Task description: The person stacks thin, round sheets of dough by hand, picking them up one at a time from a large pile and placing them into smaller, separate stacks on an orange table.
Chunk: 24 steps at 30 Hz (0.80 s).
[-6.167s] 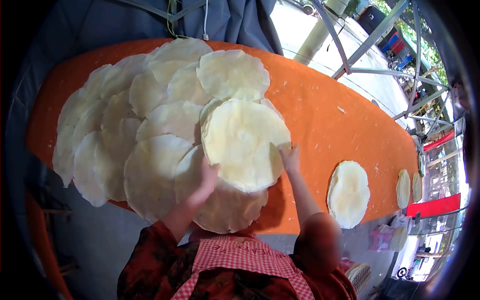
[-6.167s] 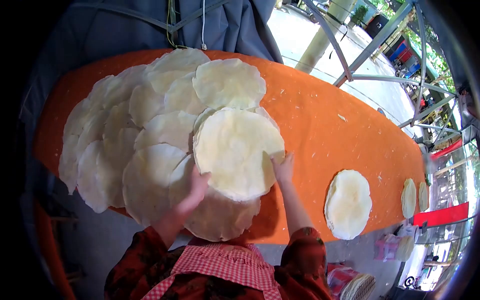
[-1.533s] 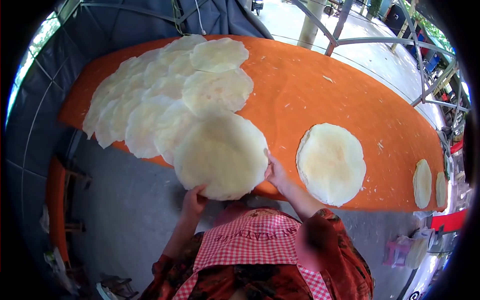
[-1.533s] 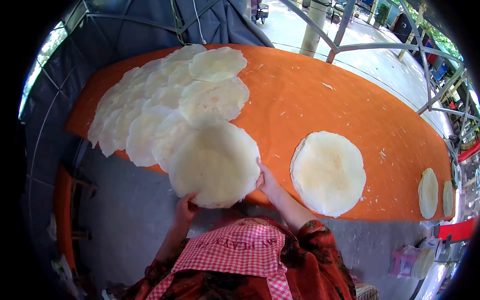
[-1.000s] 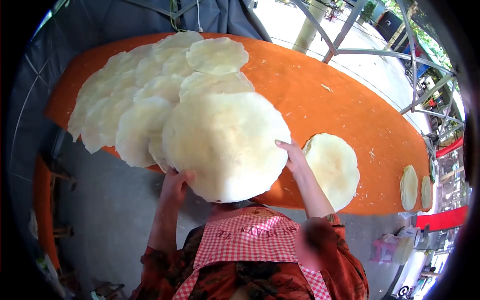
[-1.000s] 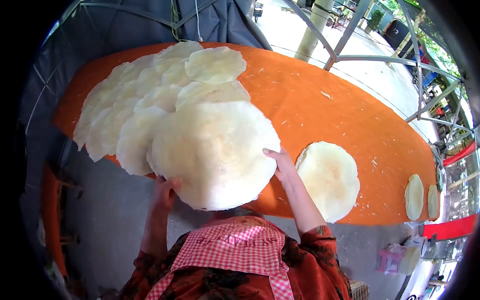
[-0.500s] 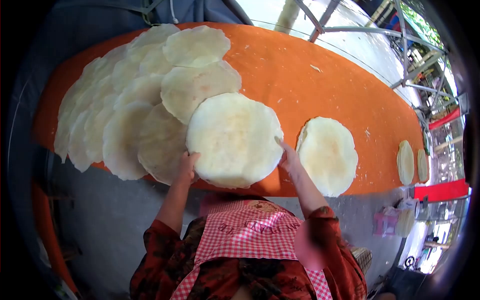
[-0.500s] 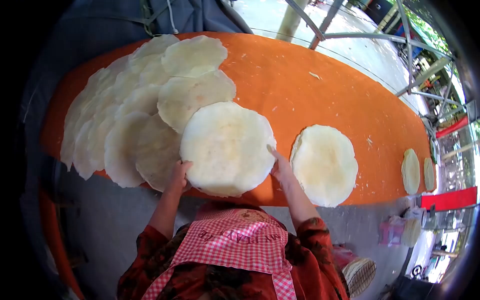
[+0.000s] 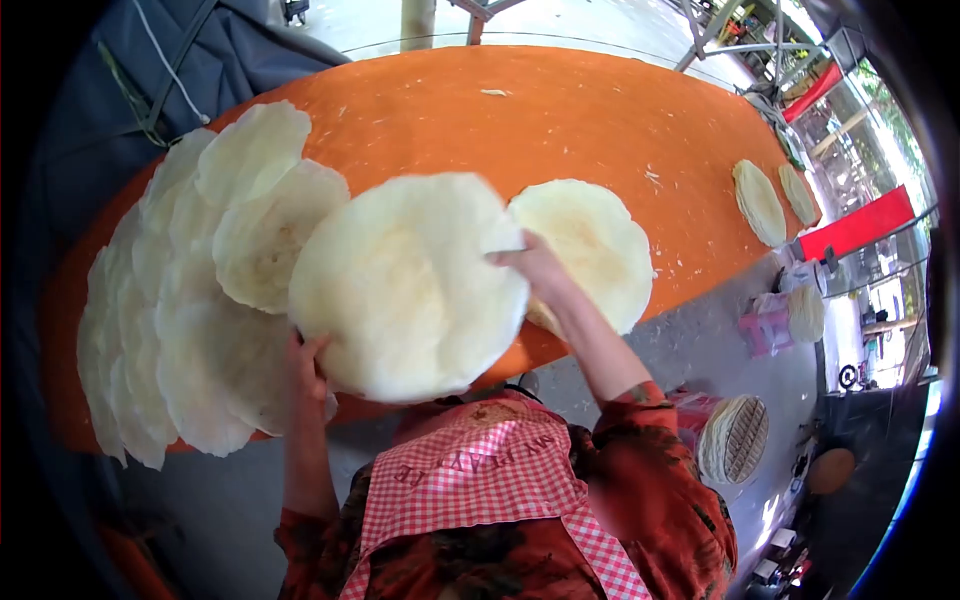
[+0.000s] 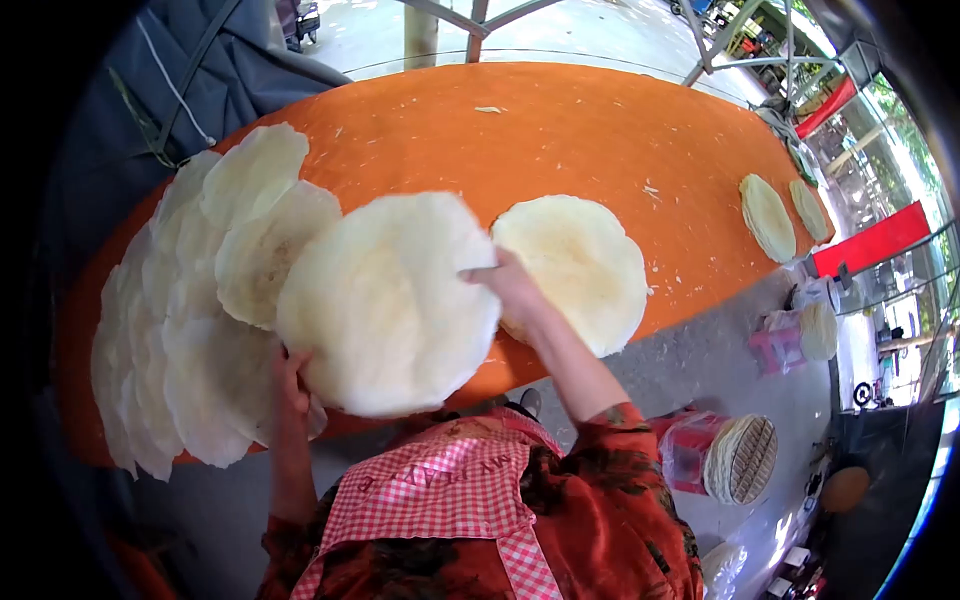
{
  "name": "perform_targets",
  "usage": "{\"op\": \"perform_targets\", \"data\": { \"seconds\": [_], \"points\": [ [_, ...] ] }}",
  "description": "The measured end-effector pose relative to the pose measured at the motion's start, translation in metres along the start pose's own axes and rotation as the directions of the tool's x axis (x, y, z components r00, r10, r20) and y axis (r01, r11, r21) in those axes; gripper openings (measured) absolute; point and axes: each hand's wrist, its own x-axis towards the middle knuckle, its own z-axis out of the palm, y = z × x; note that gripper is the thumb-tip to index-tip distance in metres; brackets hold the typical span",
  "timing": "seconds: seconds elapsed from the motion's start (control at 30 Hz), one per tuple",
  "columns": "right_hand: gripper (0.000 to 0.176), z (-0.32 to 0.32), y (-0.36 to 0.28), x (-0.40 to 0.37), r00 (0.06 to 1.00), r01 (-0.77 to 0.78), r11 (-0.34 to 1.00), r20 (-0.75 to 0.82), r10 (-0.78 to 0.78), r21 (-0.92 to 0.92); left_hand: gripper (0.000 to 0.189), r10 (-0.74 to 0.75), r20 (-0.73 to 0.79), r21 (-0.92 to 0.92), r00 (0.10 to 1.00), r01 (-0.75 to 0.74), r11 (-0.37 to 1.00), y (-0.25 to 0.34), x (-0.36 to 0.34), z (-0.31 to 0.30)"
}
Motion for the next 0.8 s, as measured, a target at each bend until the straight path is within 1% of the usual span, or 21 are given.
{"op": "perform_targets", "data": {
  "seconds": [0.07, 0.13, 0.2, 0.27, 0.3, 0.37, 0.43, 0.47, 0.53, 0.57, 0.63, 0.67, 0.7, 0.77, 0.8],
  "points": [
    [0.048, -0.053, -0.035, -0.025, 0.989, 0.062, 0.997, -0.134, -0.067, -0.039, 0.052, -0.015, 0.102, 0.041, 0.995, 0.011, 0.999, 0.019, -0.003, 0.066],
    [0.053, -0.102, -0.068, -0.056, 0.967, 0.184, 0.982, -0.19, -0.172, 0.051, 0.05, 0.105, 0.245, 0.008, 0.964, -0.11, 0.994, 0.009, 0.005, 0.128],
    [0.049, -0.159, -0.082, -0.071, 0.945, 0.272, 0.956, -0.218, -0.245, 0.108, 0.047, -0.018, 0.325, 0.09, 0.946, -0.012, 0.996, 0.008, 0.0, 0.194],
    [0.051, -0.209, -0.083, -0.085, 0.931, 0.312, 0.938, -0.244, -0.271, 0.15, 0.043, 0.009, 0.46, 0.012, 0.888, -0.017, 1.0, -0.013, 0.008, 0.247],
    [0.052, -0.23, -0.081, -0.09, 0.925, 0.329, 0.929, -0.258, -0.28, 0.171, 0.042, -0.024, 0.48, 0.032, 0.877, 0.01, 0.999, -0.025, 0.011, 0.268],
    [0.053, -0.272, -0.061, -0.092, 0.922, 0.314, 0.935, -0.288, -0.258, 0.167, 0.036, -0.103, 0.512, 0.099, 0.853, 0.061, 0.993, -0.054, 0.024, 0.298],
    [0.053, -0.309, -0.026, -0.079, 0.922, 0.279, 0.943, -0.325, -0.211, 0.18, 0.034, -0.146, 0.456, 0.208, 0.878, 0.055, 0.977, -0.099, 0.043, 0.31],
    [0.053, -0.326, 0.002, -0.066, 0.934, 0.226, 0.957, -0.32, -0.16, 0.181, 0.033, -0.167, 0.426, 0.265, 0.889, 0.054, 0.963, -0.123, 0.053, 0.31],
    [0.053, -0.356, 0.051, -0.043, 0.95, 0.114, 0.977, -0.308, -0.054, 0.178, 0.032, -0.164, 0.354, 0.402, 0.921, 0.008, 0.916, -0.185, 0.082, 0.294],
    [0.052, -0.362, 0.064, -0.038, 0.952, 0.113, 0.969, -0.304, -0.041, 0.221, 0.031, -0.156, 0.318, 0.465, 0.935, -0.01, 0.885, -0.202, 0.088, 0.289],
    [0.051, -0.362, 0.081, -0.036, 0.953, 0.112, 0.946, -0.302, -0.017, 0.303, 0.031, -0.117, 0.251, 0.449, 0.961, -0.009, 0.893, -0.197, 0.07, 0.297],
    [0.05, -0.364, 0.081, -0.035, 0.955, 0.094, 0.952, -0.297, -0.003, 0.293, 0.03, -0.097, 0.219, 0.438, 0.971, -0.009, 0.899, -0.195, 0.063, 0.302],
    [0.05, -0.363, 0.075, -0.037, 0.956, 0.072, 0.957, -0.293, 0.014, 0.281, 0.03, -0.075, 0.251, 0.429, 0.965, -0.041, 0.902, -0.197, 0.063, 0.302],
    [0.051, -0.366, 0.072, -0.041, 0.963, 0.042, 0.964, -0.267, 0.032, 0.263, 0.033, -0.085, 0.214, 0.463, 0.973, -0.024, 0.886, -0.2, 0.062, 0.298],
    [0.052, -0.366, 0.071, -0.04, 0.955, 0.013, 0.988, -0.294, 0.034, 0.154, 0.034, -0.084, 0.202, 0.475, 0.976, -0.022, 0.88, -0.199, 0.063, 0.301]
  ]
}}
